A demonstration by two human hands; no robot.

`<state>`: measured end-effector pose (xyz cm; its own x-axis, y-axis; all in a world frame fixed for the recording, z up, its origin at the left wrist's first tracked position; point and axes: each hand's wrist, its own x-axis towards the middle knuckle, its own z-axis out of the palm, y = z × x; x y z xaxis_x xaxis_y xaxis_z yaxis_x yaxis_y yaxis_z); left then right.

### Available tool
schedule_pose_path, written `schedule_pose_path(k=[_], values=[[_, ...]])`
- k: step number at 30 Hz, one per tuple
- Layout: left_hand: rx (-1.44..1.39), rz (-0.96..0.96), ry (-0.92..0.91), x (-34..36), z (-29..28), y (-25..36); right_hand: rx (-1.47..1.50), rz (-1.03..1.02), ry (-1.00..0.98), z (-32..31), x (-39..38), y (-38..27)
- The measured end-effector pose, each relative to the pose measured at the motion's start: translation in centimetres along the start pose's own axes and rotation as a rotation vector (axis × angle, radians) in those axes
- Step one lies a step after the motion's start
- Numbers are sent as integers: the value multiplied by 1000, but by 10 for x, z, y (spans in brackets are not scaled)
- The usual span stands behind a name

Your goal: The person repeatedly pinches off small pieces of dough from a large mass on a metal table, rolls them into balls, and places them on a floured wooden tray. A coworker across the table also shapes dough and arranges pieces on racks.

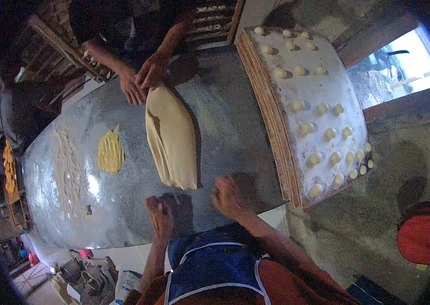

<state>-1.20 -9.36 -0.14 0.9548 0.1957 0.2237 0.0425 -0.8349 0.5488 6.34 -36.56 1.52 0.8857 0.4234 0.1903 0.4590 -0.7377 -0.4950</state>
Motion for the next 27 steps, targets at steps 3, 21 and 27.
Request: schedule_pose_path(k=[3, 21, 27], values=[[-427, -320, 32, 8, -20, -34, 49, 185, -168, -40, -21, 56], [-95, -192, 79, -3, -30, -26, -42, 194, 30, -14, 0, -3], [65, 246, -570, 41, -99, -23, -67, 193, 54, -30, -21, 47]])
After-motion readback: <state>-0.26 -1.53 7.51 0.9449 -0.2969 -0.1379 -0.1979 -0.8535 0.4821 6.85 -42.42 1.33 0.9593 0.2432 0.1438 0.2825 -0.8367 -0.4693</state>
